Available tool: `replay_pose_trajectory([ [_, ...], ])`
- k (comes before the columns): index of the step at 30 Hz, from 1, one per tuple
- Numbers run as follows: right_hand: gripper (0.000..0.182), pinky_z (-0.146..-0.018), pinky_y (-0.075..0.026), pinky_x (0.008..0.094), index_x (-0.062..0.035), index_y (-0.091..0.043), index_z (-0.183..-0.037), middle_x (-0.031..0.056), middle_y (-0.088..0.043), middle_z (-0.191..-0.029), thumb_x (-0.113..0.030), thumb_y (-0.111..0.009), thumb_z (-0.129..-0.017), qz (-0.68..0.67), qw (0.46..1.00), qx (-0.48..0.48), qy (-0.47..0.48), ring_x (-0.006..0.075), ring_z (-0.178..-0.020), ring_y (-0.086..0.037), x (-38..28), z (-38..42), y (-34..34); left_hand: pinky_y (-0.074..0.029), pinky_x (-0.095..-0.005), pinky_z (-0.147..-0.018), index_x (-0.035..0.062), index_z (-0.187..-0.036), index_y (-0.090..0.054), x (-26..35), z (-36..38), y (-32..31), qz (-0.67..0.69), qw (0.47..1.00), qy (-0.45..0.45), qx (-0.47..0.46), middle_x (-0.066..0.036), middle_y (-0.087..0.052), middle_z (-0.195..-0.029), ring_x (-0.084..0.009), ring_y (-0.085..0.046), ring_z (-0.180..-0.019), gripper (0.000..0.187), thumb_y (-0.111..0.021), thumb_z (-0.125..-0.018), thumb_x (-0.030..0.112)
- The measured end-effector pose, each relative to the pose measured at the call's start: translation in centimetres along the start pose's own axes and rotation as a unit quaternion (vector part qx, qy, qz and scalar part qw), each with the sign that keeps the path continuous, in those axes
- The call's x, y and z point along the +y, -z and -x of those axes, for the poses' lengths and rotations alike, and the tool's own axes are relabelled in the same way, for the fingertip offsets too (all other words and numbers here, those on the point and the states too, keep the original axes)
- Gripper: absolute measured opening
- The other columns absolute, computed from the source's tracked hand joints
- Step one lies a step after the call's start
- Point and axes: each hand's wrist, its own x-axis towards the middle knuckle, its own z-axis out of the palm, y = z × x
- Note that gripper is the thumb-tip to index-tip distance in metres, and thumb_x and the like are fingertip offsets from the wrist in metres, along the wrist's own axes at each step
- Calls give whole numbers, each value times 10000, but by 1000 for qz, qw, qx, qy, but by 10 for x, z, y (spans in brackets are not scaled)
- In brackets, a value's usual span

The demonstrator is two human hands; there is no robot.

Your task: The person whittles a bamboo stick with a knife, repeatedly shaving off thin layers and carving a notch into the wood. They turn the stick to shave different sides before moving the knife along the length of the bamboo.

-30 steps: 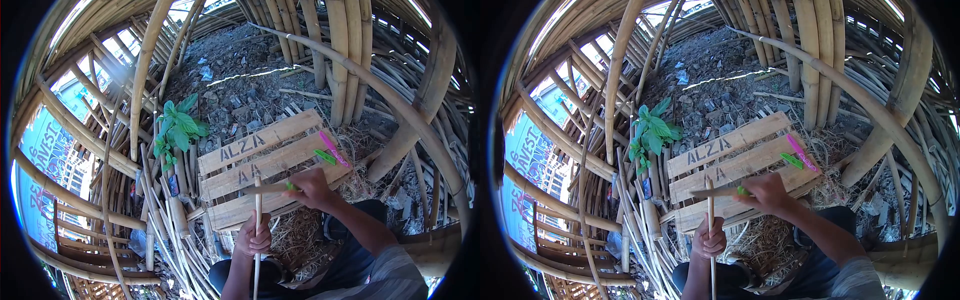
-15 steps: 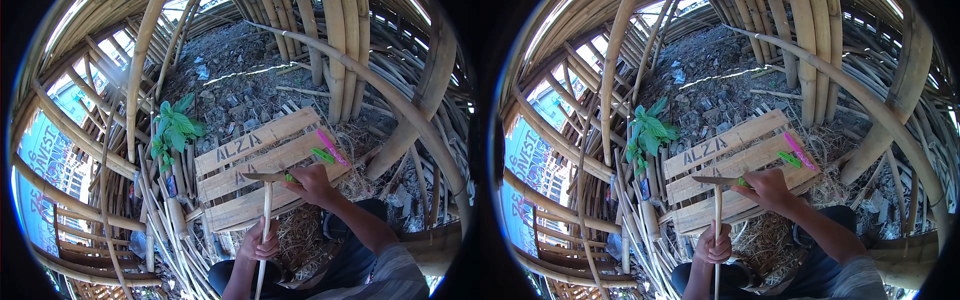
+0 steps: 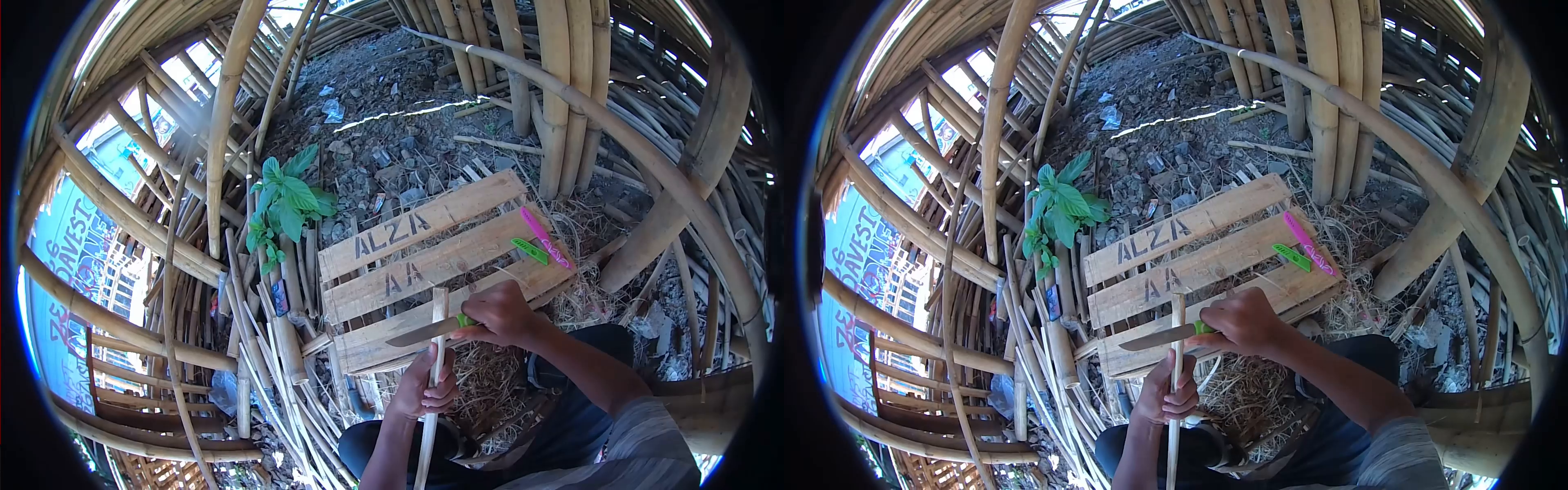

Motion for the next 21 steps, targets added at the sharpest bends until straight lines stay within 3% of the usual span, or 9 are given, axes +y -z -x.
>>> replay_pose_trajectory([
  [6, 450, -412, -362, 353, -91, -468, -581, 47, -434, -495, -461, -638, -772, 50, 998, 30, 8, 230, -427, -503, 4, 0, -2, -186, -198, -263, 105, -727, -410, 4, -1, -5, -57, 997, -32, 34, 41, -264, -428, -49, -238, -316, 475, -310, -961, 506],
  [9, 447, -415, -365, 350, -93, -465, -581, 47, -442, -502, -459, -642, -767, 52, 998, 33, -33, 224, -430, -506, -8, 0, -7, -190, -196, -264, 104, -727, -410, 4, 2, -1, -51, 997, -40, 37, 38, -266, -427, -49, -238, -314, 472, -309, -963, 500],
  [11, 418, -423, -371, 354, -99, -482, -586, 59, -462, -502, -431, -638, -787, 79, 997, -3, 6, 227, -432, -510, -13, 0, -6, -210, -190, -248, 90, -724, -419, 0, 2, -2, -36, 998, -31, 41, 30, -277, -420, -57, -240, -305, 492, -290, -965, 499],
  [12, 419, -425, -374, 353, -91, -489, -586, 72, -466, -498, -420, -627, -805, 117, 988, 55, -83, 231, -431, -509, 14, 3, -10, -210, -190, -248, 90, -724, -419, -4, 5, 0, -34, 998, -28, 46, 30, -277, -420, -57, -240, -305, 492, -290, -965, 499],
  [14, 414, -444, -376, 357, -60, -516, -610, 102, -505, -516, -377, -576, -870, 208, 922, 135, -297, 236, -459, -528, 80, 1, 22, -249, -196, -232, 76, -726, -421, -9, 12, 3, 137, 977, 4, -165, 29, -294, -415, -60, -267, -293, 500, -285, -967, 492],
  [16, 485, -378, -348, 314, -81, -477, -556, 38, -433, -443, -421, -519, -899, 134, 893, 270, -335, 173, -381, -441, 102, -1, 55, -260, -200, -230, 70, -733, -414, -5, 20, -8, 71, 985, -32, -157, 28, -300, -414, -60, -278, -294, 499, -260, -975, 479],
  [17, 485, -378, -348, 314, -81, -477, -556, 38, -433, -443, -421, -519, -899, 137, 894, 275, -326, 173, -381, -441, 99, -3, 52, -254, -196, -237, 73, -742, -411, -1, 18, -1, 65, 988, -39, -132, 27, -297, -418, -60, -275, -300, 490, -258, -977, 474],
  [21, 455, -377, -322, 333, -68, -494, -578, 55, -419, -447, -397, -536, -889, -96, 963, 145, -207, 173, -357, -399, 31, 10, 18, -238, -188, -259, 82, -766, -405, 8, 6, 11, 33, 997, -54, -52, 20, -294, -429, -63, -264, -319, 469, -259, -978, 474],
])
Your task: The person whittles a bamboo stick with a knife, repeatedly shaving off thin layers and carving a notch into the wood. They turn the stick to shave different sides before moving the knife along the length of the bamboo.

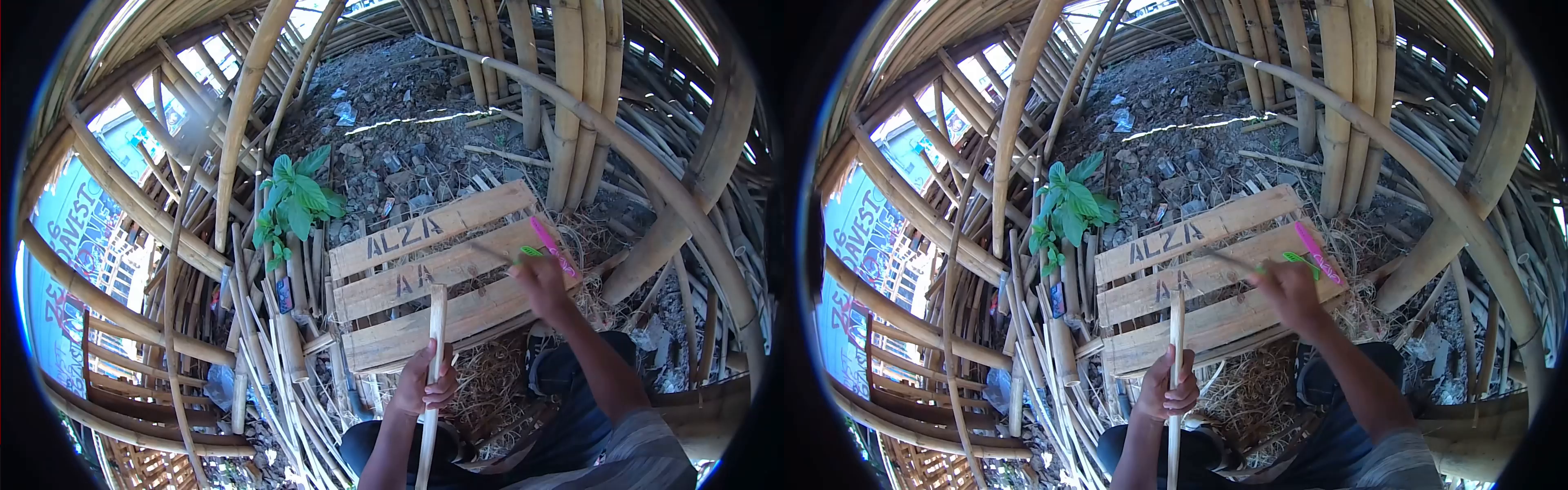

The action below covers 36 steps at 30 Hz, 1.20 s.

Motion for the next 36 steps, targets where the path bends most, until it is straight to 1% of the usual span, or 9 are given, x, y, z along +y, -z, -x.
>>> replay_pose_trajectory([
  [5, 431, -400, -357, 340, -83, -502, -594, 56, -460, -461, -427, -596, -836, 49, 978, -142, 143, 227, -381, -477, -41, 16, -40, -224, -197, -249, 93, -749, -422, -1, 2, -5, -20, 1000, 3, 19, 23, -290, -429, -61, -254, -309, 467, -297, -969, 485],
  [18, 466, -394, -366, 347, -82, -455, -551, 54, -435, -476, -439, -656, -772, 139, 961, -109, 212, 223, -391, -481, -31, 6, -21, -225, -190, -254, 92, -730, -410, -7, -4, -8, -22, 999, 30, 31, 33, -280, -427, -51, -237, -304, 480, -289, -969, 490],
  [27, 456, -384, -370, 338, -117, -470, -559, 32, -439, -448, -469, -616, -809, 174, 963, -69, 196, 205, -380, -490, -28, 15, -32, -219, -186, -256, 92, -731, -410, -9, -5, -7, -27, 998, 30, 41, 32, -285, -424, -49, -248, -306, 481, -275, -974, 485],
  [28, 442, -377, -371, 334, -125, -490, -574, 22, -443, -439, -461, -580, -846, 180, 964, -29, 195, 193, -376, -496, -2, 10, -30, -228, -189, -246, 85, -732, -417, -12, -4, -2, 14, 1000, 16, 1, 34, -291, -414, -52, -256, -300, 489, -261, -976, 479],
  [29, 452, -377, -367, 337, -118, -489, -570, 28, -434, -435, -456, -565, -859, 273, 958, 11, 86, 196, -370, -478, 33, -4, -21, -257, -193, -235, 73, -725, -411, -13, 1, 3, 163, 980, 19, -112, 35, -308, -415, -50, -284, -292, 496, -251, -979, 468],
  [30, 463, -377, -362, 339, -110, -487, -566, 35, -424, -430, -452, -550, -871, 362, 931, 52, -18, 199, -363, -461, 63, -18, -3, -267, -197, -232, 71, -718, -406, -11, 9, -7, 129, 981, 2, -147, 32, -313, -415, -52, -295, -291, 501, -246, -980, 466],
  [31, 466, -379, -354, 343, -99, -487, -565, 42, -413, -427, -439, -547, -877, 361, 928, 96, -9, 200, -359, -438, 76, -22, 12, -277, -200, -229, 68, -712, -401, -5, 17, -16, 91, 979, -14, -181, 29, -318, -415, -54, -306, -289, 505, -240, -981, 465],
  [33, 469, -381, -345, 347, -88, -487, -564, 49, -402, -424, -427, -544, -884, 352, 924, 149, 3, 201, -356, -415, 67, -26, 8, -282, -202, -235, 70, -732, -400, 9, 19, -7, 56, 986, -39, -155, 27, -300, -412, -61, -299, -287, 497, -236, -980, 469],
  [36, 453, -398, -335, 369, -74, -503, -581, 72, -419, -439, -415, -560, -874, 105, 994, -1, 21, 237, -369, -425, 7, 1, -10, -271, -202, -250, 77, -789, -404, 15, 8, 13, 31, 996, -55, -68, 23, -287, -422, -65, -269, -293, 476, -220, -982, 471],
])
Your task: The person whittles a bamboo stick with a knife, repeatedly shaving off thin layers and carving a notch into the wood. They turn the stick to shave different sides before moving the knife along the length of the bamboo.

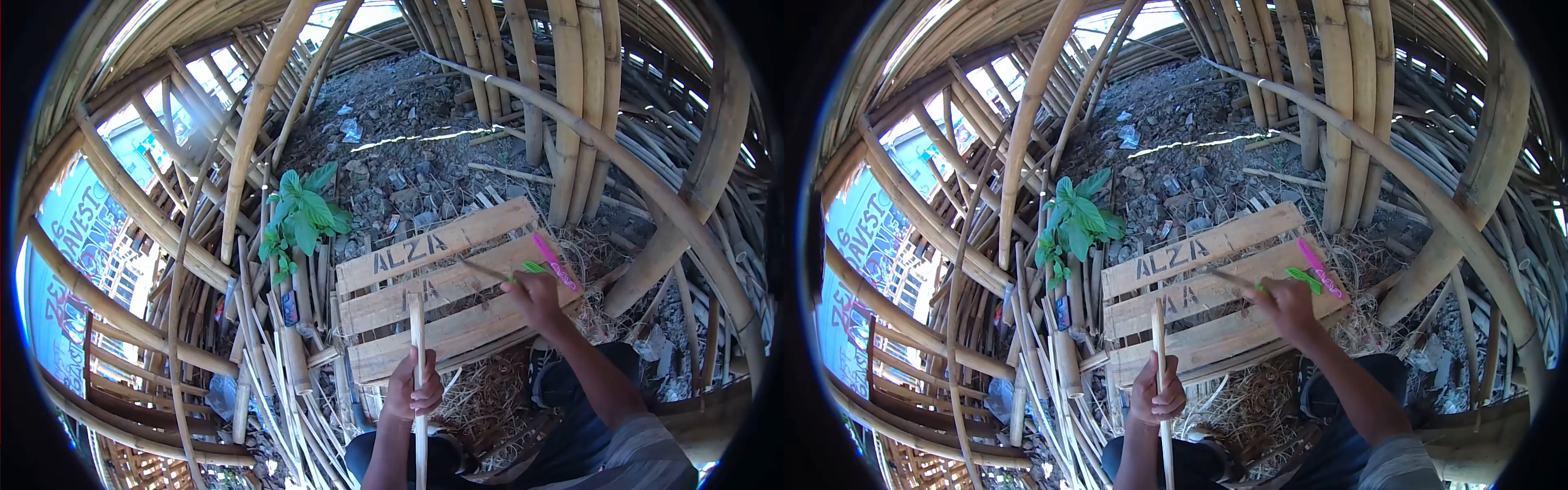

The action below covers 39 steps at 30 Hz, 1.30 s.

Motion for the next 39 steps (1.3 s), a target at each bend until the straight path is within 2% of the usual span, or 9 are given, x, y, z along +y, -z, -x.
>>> replay_pose_trajectory([
  [9, 424, -405, -376, 350, -81, -499, -583, 61, -475, -478, -417, -638, -801, -13, 983, -118, 138, 228, -401, -507, -57, 12, -26, -236, -203, -247, 94, -741, -418, -13, -6, -15, -109, 988, 17, 112, 25, -275, -426, -66, -249, -300, 479, -285, -967, 494],
  [18, 457, -412, -365, 369, -76, -487, -580, 67, -416, -471, -450, -617, -809, 34, 976, -57, 206, 250, -400, -481, -52, 14, -17, -221, -188, -243, 91, -724, -416, -26, -9, -27, -73, 992, 42, 97, 39, -267, -415, -44, -237, -290, 491, -297, -963, 504],
  [21, 475, -408, -394, 373, -97, -603, -683, 74, -476, -476, -491, -456, -904, 238, 965, 35, -105, 201, -405, -509, 62, -30, -10, -242, -209, -237, 86, -687, -426, -42, 4, -42, -28, 994, 102, 8, 34, -310, -414, -57, -283, -288, 505, -390, -929, 528],
  [23, 475, -425, -365, 369, -64, -596, -665, 50, -440, -453, -451, -471, -911, 134, 952, 106, -253, 186, -403, -453, 90, -38, 19, -247, -220, -235, 91, -681, -427, -45, 6, -43, -80, 991, 103, 26, 28, -327, -415, -65, -296, -287, 509, -417, -912, 544],
  [27, 485, -443, -308, 335, -50, -512, -602, 22, -422, -461, -428, -505, -905, -41, 989, 36, -137, 145, -436, -404, 34, -19, 14, -242, -182, -249, 96, -740, -409, -30, -6, -2, 2, 996, 78, 40, 31, -292, -419, -47, -267, -295, 466, -319, -959, 497],
  [31, 431, -449, -365, 291, -46, -450, -699, 43, -523, -593, -417, -550, -894, -184, 958, -142, -167, 114, -518, -490, -19, -6, -7, -254, -179, -248, 99, -753, -405, -35, -17, -2, 2, 995, 92, 33, 28, -307, -431, -47, -276, -295, 460, -286, -967, 488],
  [33, 341, -534, -516, 275, -53, -404, -824, 73, -570, -731, -292, -645, -855, -425, 837, -247, -242, 160, -648, -615, -36, -7, -18, -255, -180, -247, 97, -754, -405, -36, -20, -2, 10, 996, 87, 26, 27, -310, -436, -50, -282, -297, 462, -280, -969, 487],
  [36, 383, -647, -596, 332, -59, -356, -880, 101, -580, -807, -152, -716, -788, -555, 741, -254, -281, 236, -752, -665, -40, -14, -24, -309, -194, -270, 98, -785, -415, -35, -24, 2, 24, 995, 99, 9, 26, -317, -444, -59, -308, -309, 451, -294, -965, 494],
  [39, 399, -622, -603, 357, -56, -346, -857, 119, -581, -785, -108, -730, -764, -558, 733, -247, -301, 258, -733, -669, -33, -17, -24, -432, -248, -375, 90, -856, -454, -34, -20, -4, -138, 980, 88, 116, 4, -353, -478, -103, -395, -372, 451, -332, -950, 514],
])
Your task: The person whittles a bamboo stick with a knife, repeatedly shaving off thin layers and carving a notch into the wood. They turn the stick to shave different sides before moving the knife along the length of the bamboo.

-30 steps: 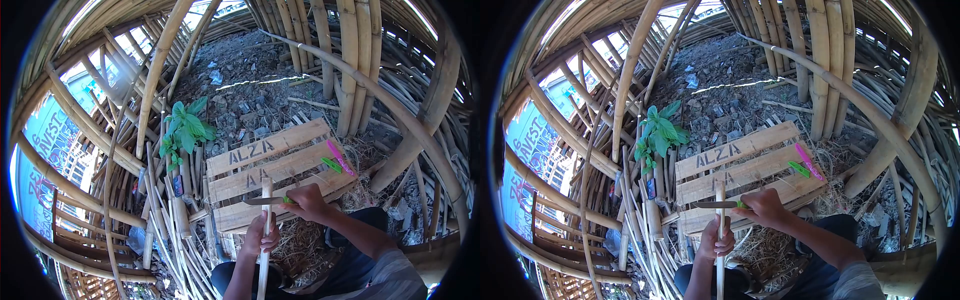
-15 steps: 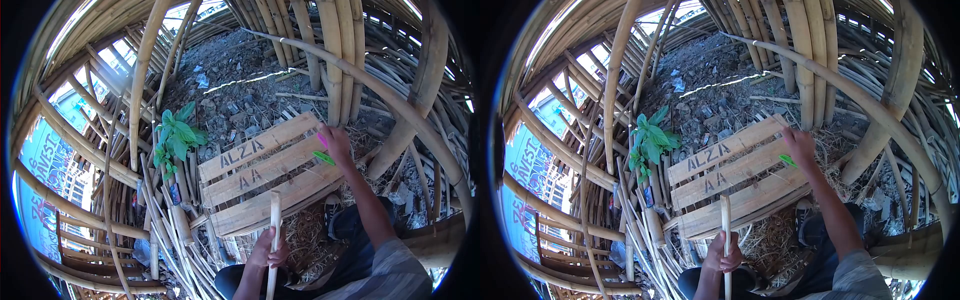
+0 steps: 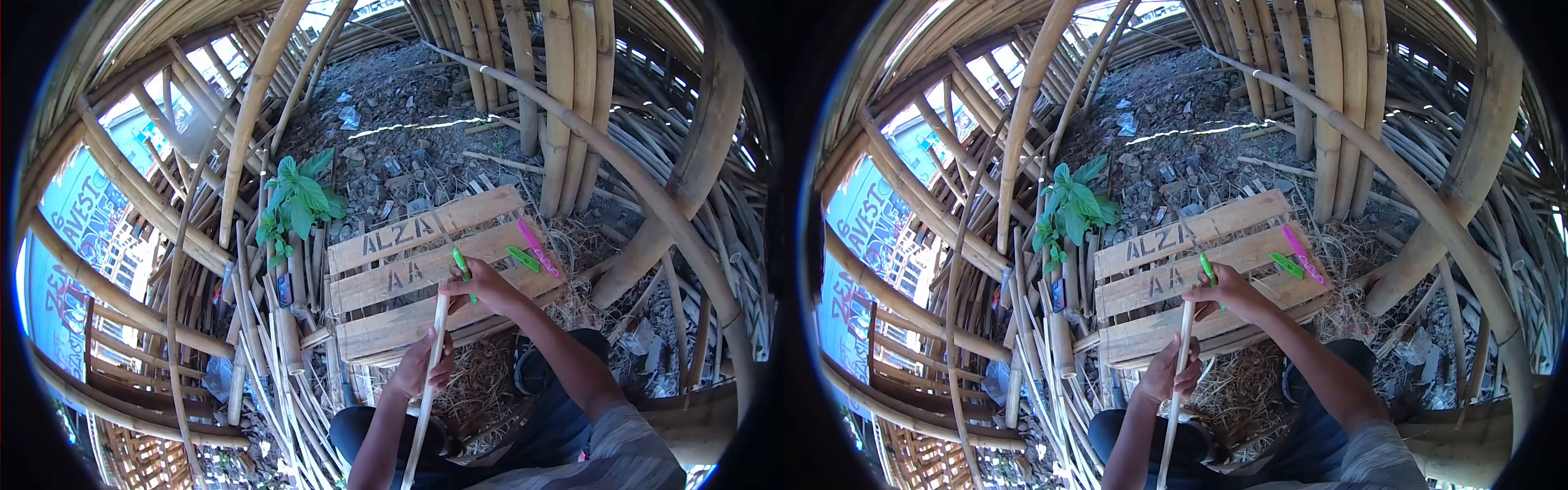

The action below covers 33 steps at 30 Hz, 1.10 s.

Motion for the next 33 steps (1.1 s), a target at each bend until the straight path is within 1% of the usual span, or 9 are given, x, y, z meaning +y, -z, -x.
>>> replay_pose_trajectory([
  [1, 395, -579, -599, 331, -54, -347, -855, 130, -579, -780, -123, -727, -770, 12, 1000, 6, -5, 253, -694, -669, -3, 1, -1, -522, -320, -593, 76, -1017, -440, 1, 6, 3, -61, 998, -15, 22, -66, -514, -633, -169, -554, -558, 449, -370, -939, 514],
  [6, 401, -568, -601, 327, -48, -352, -851, 125, -569, -760, -147, -732, -768, 105, 993, 53, -3, 257, -688, -670, -9, 5, 10, -487, -402, -857, 21, -1250, -241, -58, 84, -10, -273, 939, -56, 202, -199, -589, -983, -277, -614, -919, 416, -453, -958, 228],
  [12, 380, -591, -590, 360, -26, -392, -842, 124, -558, -740, -145, -741, -752, 68, 997, 44, -18, 262, -705, -666, -13, 20, 17, -515, -360, -667, 17, -1077, -459, -129, 140, -41, -253, 918, 37, 304, -151, -636, -847, -269, -647, -744, 270, -522, -932, 236],
  [14, 355, -695, -538, 406, 5, -459, -872, 155, -564, -772, -139, -748, -725, 479, 854, 131, 154, 289, -828, -643, -21, 28, 10, -290, -317, -368, 53, -1037, -538, -131, 131, -68, -508, 715, -59, 477, -33, -363, -505, -116, -372, -415, 264, -438, -958, 283],
  [15, 373, -805, -470, 416, 5, -516, -925, 170, -572, -821, -168, -754, -696, 539, 804, 141, 206, 303, -916, -595, -30, 36, 2, -488, -432, -566, 34, -957, -529, -114, 135, -63, -562, 700, 3, 441, -202, -602, -680, -400, -609, -673, 216, -507, -932, 247],
  [16, 373, -805, -470, 416, 5, -516, -925, 170, -572, -821, -168, -754, -696, 542, 803, 137, 208, 303, -916, -595, -33, 39, 2, -448, -504, -548, 59, -947, -537, -101, 134, -71, -600, 650, 3, 467, -246, -552, -632, -467, -543, -685, 196, -498, -927, 251],
  [21, 434, -857, -457, 419, -25, -523, -943, 149, -584, -829, -248, -775, -670, 670, 626, 86, 390, 321, -881, -586, -48, 56, -4, -426, -460, -491, 34, -889, -583, -8, 140, -66, -769, 505, -75, 384, -194, -568, -596, -384, -571, -545, 154, -574, -881, 188],
  [27, 514, -850, -476, 390, 20, -534, -934, 160, -626, -904, -335, -791, -667, 617, 772, -19, 152, 319, -898, -617, -44, 66, -2, -474, -464, -589, 101, -934, -613, 68, 111, -70, -893, 388, 21, 226, -157, -598, -636, -347, -612, -640, 279, -534, -891, 365],
  [33, 481, -712, -495, 361, 22, -513, -1061, 141, -645, -855, -286, -733, -764, 432, 890, -113, 94, 219, -832, -643, -8, 52, 0, -478, -446, -629, 136, -966, -643, 127, 68, -97, -939, 305, 74, 141, -114, -612, -647, -305, -631, -673, 313, -510, -889, 409],
])
